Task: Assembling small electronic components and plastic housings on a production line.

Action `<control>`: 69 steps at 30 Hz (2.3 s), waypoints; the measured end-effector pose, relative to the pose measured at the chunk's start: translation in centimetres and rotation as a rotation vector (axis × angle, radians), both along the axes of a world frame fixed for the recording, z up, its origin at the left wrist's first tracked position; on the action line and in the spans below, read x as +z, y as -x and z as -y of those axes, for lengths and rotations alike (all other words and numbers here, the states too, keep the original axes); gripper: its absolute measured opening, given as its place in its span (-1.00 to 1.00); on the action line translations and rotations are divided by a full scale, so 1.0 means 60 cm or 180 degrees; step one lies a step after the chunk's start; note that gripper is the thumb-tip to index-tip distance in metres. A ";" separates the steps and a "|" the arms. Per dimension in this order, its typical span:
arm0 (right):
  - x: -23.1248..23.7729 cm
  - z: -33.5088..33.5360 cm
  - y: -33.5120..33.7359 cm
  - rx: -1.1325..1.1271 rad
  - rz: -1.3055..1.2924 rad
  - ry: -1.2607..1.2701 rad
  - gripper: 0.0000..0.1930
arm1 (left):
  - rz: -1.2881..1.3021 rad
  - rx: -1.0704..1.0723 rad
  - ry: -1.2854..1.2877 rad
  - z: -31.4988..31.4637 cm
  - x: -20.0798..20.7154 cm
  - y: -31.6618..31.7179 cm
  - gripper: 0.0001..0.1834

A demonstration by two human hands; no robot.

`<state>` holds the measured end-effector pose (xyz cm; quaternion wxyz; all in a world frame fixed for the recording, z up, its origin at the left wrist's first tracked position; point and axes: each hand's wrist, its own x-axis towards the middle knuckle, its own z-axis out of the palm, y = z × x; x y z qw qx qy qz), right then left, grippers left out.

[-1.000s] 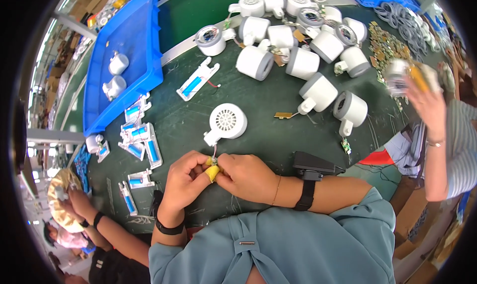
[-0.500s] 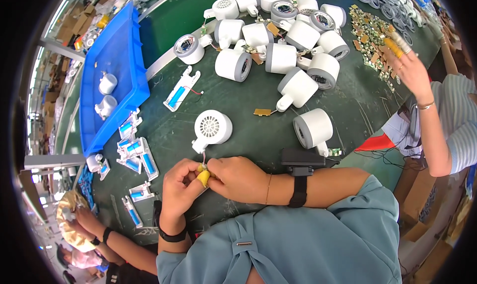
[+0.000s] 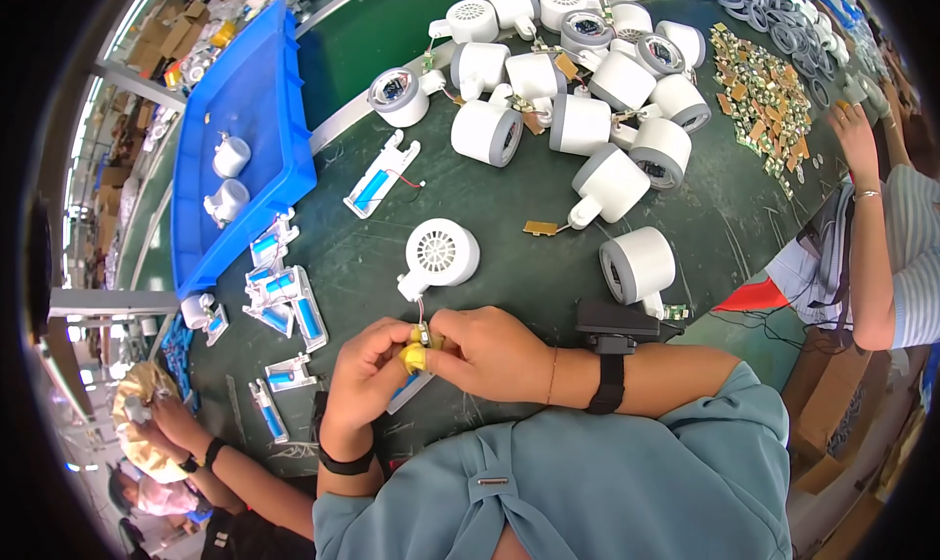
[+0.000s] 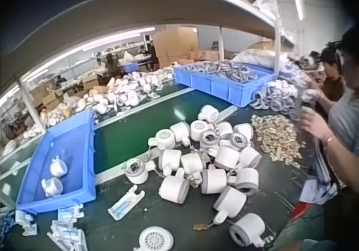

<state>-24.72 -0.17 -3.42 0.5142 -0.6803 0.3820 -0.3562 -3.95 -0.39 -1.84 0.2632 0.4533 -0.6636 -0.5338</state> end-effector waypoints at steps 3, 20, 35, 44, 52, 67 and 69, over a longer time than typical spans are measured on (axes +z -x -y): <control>-0.001 0.006 0.006 0.0032 -0.0106 0.0078 -0.89 | 0.0266 0.0144 0.0322 -0.013 0.004 0.010 -0.77; 0.028 -0.047 0.031 0.0557 0.0773 -0.2914 -0.90 | 0.0813 -0.1147 0.1486 -0.042 0.034 -0.011 -0.66; 0.046 -0.045 0.041 0.0475 0.0578 -0.2839 -0.81 | 0.1687 -0.0344 0.2118 -0.019 0.057 -0.014 -0.65; 0.068 -0.063 0.058 0.0635 0.0808 -0.2762 -0.75 | 0.1112 -0.1502 0.3195 -0.023 0.008 0.036 -0.59; 0.130 -0.061 0.085 0.1731 0.0738 -0.2919 -0.76 | 0.1731 -0.1360 0.2998 0.010 0.014 -0.019 -0.60; 0.114 -0.086 0.039 0.0364 0.0378 -0.0268 -0.78 | -0.0026 -0.0333 0.1105 -0.054 0.147 0.008 -0.77; 0.111 -0.063 0.042 0.0465 0.0207 -0.0326 -0.81 | 0.0307 0.0132 0.2214 -0.037 0.242 -0.022 -0.76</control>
